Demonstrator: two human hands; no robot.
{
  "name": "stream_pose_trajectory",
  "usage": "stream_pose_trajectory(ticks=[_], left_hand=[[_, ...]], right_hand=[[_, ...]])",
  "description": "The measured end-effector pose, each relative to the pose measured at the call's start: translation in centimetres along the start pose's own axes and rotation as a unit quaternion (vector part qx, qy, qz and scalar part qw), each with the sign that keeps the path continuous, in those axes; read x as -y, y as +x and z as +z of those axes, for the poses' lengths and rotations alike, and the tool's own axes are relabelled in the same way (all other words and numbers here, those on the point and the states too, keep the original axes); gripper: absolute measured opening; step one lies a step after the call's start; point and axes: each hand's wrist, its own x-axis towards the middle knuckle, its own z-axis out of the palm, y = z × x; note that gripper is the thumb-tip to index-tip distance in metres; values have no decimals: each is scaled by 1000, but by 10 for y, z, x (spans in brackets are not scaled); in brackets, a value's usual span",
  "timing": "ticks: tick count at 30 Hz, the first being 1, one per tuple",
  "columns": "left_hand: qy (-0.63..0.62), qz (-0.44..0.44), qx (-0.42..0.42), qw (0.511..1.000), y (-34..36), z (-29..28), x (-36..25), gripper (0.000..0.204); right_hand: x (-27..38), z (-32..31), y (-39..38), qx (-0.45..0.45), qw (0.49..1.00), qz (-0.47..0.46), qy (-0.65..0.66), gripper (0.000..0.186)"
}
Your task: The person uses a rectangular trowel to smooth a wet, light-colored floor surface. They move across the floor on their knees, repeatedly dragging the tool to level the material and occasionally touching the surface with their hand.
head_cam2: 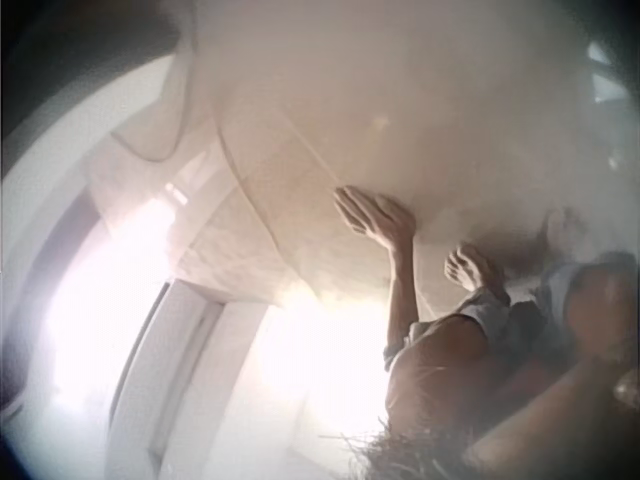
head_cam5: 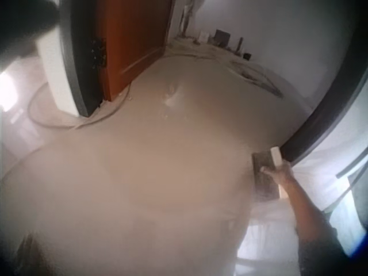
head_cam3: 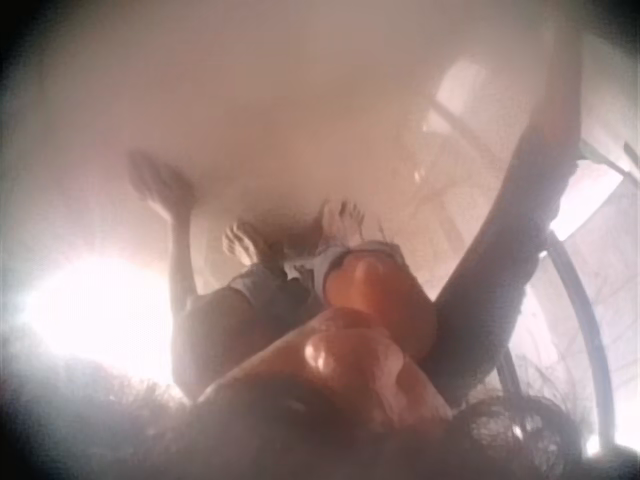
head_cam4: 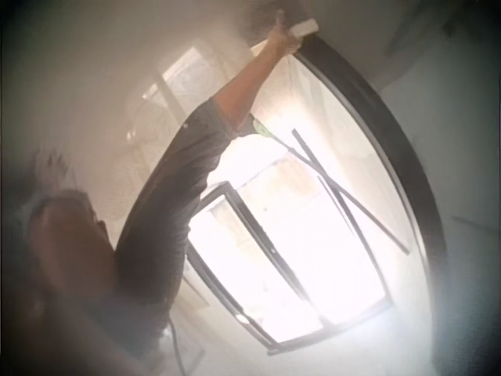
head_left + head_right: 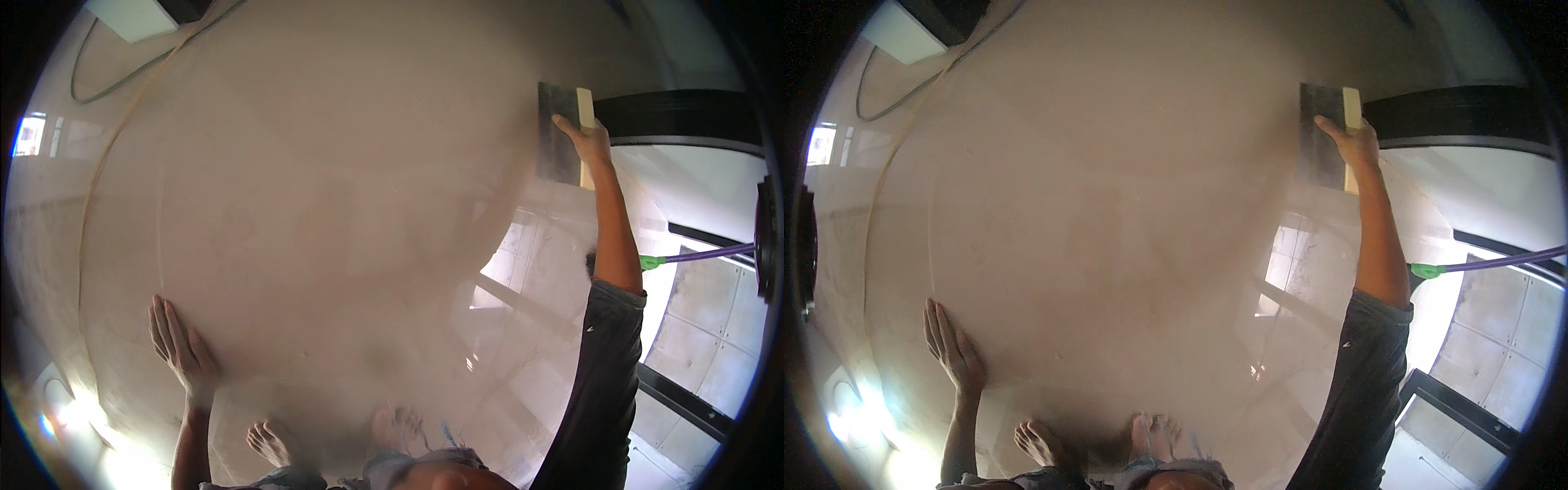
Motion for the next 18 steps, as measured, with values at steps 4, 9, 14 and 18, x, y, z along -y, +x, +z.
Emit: stream_pose_trajectory(ticks=[4,9,14,18], left_hand=[[-12,-1,3,1000,1,-2,-4,59],[-4,0,1,1000,-4,3,0,59],[1,6,-9,1000,-4,6,4,59],[12,-1,-12,1000,-6,3,6,59]], right_hand=[[-8,3,2,-17,998,64,19,111],[-16,-1,11,-25,999,42,-10,107],[-3,-3,-10,-17,996,83,-16,113],[5,17,-68,-9,999,11,45,122]])
